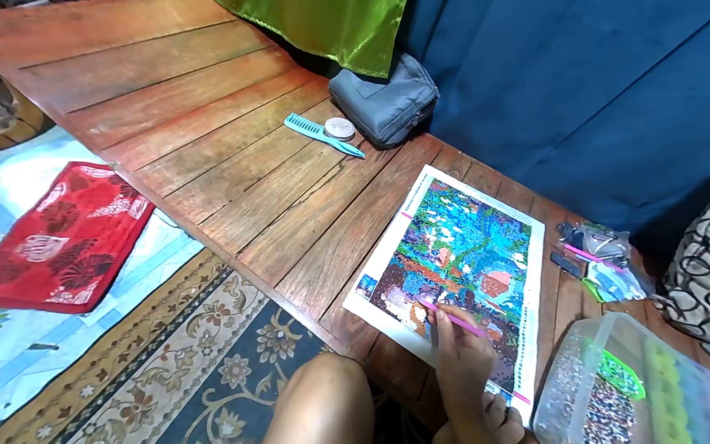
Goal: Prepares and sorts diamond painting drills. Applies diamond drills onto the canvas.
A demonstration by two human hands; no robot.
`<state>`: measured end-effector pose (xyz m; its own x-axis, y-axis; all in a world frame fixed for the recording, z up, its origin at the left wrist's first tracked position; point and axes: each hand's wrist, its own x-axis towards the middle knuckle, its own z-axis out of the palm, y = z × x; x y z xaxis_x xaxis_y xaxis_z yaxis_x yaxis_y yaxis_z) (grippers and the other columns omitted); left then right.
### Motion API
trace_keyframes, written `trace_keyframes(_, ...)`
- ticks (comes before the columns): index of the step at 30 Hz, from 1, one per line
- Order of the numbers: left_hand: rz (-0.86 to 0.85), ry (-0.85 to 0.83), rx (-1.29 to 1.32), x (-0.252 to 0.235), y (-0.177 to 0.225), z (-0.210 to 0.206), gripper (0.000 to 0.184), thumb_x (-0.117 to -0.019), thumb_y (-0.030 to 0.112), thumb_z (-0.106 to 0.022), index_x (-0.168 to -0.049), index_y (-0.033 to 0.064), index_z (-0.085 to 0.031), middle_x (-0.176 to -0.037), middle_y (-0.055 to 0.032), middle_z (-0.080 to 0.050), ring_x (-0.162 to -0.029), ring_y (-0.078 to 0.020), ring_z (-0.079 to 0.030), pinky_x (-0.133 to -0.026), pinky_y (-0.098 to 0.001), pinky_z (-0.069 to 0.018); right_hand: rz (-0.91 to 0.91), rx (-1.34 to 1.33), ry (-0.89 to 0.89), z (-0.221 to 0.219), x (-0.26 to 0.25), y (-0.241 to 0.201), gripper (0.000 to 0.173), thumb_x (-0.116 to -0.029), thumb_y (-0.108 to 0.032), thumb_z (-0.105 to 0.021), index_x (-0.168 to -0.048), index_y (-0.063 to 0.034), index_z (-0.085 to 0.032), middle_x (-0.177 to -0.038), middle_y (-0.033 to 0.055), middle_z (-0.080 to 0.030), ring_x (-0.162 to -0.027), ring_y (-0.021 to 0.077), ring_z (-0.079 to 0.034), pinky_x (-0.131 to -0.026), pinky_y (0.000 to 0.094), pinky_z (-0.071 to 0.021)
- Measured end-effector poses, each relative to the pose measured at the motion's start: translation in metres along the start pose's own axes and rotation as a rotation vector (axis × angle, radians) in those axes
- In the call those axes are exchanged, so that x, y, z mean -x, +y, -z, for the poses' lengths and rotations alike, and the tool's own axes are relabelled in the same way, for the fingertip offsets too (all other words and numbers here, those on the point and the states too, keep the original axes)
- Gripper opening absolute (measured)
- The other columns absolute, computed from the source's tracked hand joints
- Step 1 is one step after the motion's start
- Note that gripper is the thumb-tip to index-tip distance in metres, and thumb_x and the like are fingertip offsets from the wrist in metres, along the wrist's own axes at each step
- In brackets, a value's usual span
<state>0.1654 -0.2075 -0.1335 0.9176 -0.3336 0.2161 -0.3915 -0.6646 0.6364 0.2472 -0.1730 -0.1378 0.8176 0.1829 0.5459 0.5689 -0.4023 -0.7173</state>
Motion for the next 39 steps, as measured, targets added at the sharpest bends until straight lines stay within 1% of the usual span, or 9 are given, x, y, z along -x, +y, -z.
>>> trace_keyframes(4, -0.001, 0.014, -0.109, -0.001, 0.001, 0.000, 0.051, -0.1023, 0.003, -0.044, -0.148, 0.0215, -0.055, -0.135, -0.0238, -0.063, -0.127, -0.0403, -0.060, -0.112, -0.0485, -0.0428, 0.004, 0.027, -0.009, 0.000, 0.000, -0.001, 0.020, -0.0900, -0.008, -0.060, -0.092, 0.0056, -0.075, -0.080, 0.0104, -0.073, -0.072, 0.0045, -0.069, -0.070, 0.0145, -0.0540)
trace_keyframes(7, -0.015, 0.033, -0.151, -0.001, 0.001, -0.002, 0.052, -0.1019, 0.003, -0.044, -0.149, 0.0228, -0.054, -0.134, -0.0231, -0.064, -0.126, -0.0401, -0.061, -0.109, -0.0499, -0.0447, -0.026, -0.009, -0.013, 0.001, 0.000, -0.001, 0.020, -0.0914, -0.008, -0.060, -0.093, 0.0069, -0.074, -0.080, 0.0102, -0.073, -0.071, 0.0026, -0.069, -0.070, 0.0133, -0.0541)
trace_keyframes(13, -0.011, 0.021, -0.051, 0.000, 0.002, 0.003, 0.050, -0.1034, 0.006, -0.045, -0.151, 0.0193, -0.051, -0.136, -0.0264, -0.062, -0.126, -0.0453, -0.059, -0.108, -0.0547, -0.0438, -0.035, -0.042, -0.003, 0.002, 0.000, -0.001, 0.020, -0.0908, -0.008, -0.060, -0.092, 0.0067, -0.073, -0.078, 0.0084, -0.072, -0.070, -0.0007, -0.067, -0.069, 0.0114, -0.0532)
trace_keyframes(15, 0.014, -0.045, 0.017, -0.001, 0.003, 0.006, 0.051, -0.1041, 0.005, -0.043, -0.154, 0.0183, -0.047, -0.141, -0.0288, -0.057, -0.131, -0.0478, -0.054, -0.112, -0.0565, -0.0397, -0.031, -0.057, -0.004, 0.001, 0.000, -0.001, 0.020, -0.0910, -0.008, -0.060, -0.091, 0.0069, -0.073, -0.078, 0.0080, -0.072, -0.070, -0.0012, -0.067, -0.070, 0.0108, -0.0534)
trace_keyframes(19, 0.025, -0.062, 0.016, -0.002, 0.004, 0.011, 0.051, -0.1026, 0.003, -0.045, -0.152, 0.0163, -0.049, -0.140, -0.0260, -0.059, -0.131, -0.0440, -0.056, -0.113, -0.0523, -0.0401, -0.037, -0.053, -0.003, 0.002, 0.000, -0.001, 0.019, -0.0906, -0.008, -0.060, -0.091, 0.0060, -0.073, -0.076, 0.0070, -0.071, -0.069, -0.0017, -0.067, -0.067, 0.0107, -0.0529)
trace_keyframes(22, 0.104, -0.083, 0.129, -0.003, 0.008, 0.015, 0.046, -0.1022, 0.001, -0.044, -0.148, 0.0066, -0.053, -0.141, -0.0260, -0.058, -0.135, -0.0401, -0.053, -0.116, -0.0455, -0.0377, -0.033, -0.063, -0.006, 0.002, 0.000, 0.000, 0.019, -0.0902, -0.007, -0.060, -0.092, 0.0069, -0.073, -0.077, 0.0076, -0.071, -0.069, -0.0015, -0.067, -0.068, 0.0105, -0.0531)
trace_keyframes(24, 0.137, -0.018, 0.102, -0.003, 0.009, 0.008, 0.042, -0.1017, 0.001, -0.045, -0.142, 0.0016, -0.058, -0.136, -0.0239, -0.062, -0.132, -0.0343, -0.058, -0.113, -0.0380, -0.0416, -0.028, -0.051, -0.008, 0.001, 0.000, 0.000, 0.019, -0.0904, -0.008, -0.060, -0.091, 0.0064, -0.073, -0.078, 0.0081, -0.072, -0.070, -0.0003, -0.067, -0.069, 0.0113, -0.0533)
trace_keyframes(28, -0.019, 0.123, -0.193, -0.001, 0.003, 0.001, 0.046, -0.1007, 0.002, -0.049, -0.142, 0.0177, -0.062, -0.128, -0.0166, -0.069, -0.121, -0.0340, -0.066, -0.105, -0.0434, -0.0485, -0.013, -0.025, -0.006, 0.001, 0.000, 0.001, 0.020, -0.0902, -0.008, -0.060, -0.091, 0.0062, -0.074, -0.077, 0.0092, -0.072, -0.068, 0.0013, -0.067, -0.068, 0.0123, -0.0534)
trace_keyframes(39, -0.009, -0.014, 0.021, 0.000, 0.002, 0.008, 0.049, -0.1038, 0.004, -0.044, -0.151, 0.0164, -0.051, -0.139, -0.0269, -0.059, -0.131, -0.0456, -0.055, -0.111, -0.0547, -0.0414, -0.007, -0.066, -0.015, 0.001, 0.000, 0.000, 0.020, -0.0913, -0.008, -0.060, -0.091, 0.0059, -0.074, -0.078, 0.0064, -0.072, -0.069, -0.0024, -0.066, -0.068, 0.0107, -0.0528)
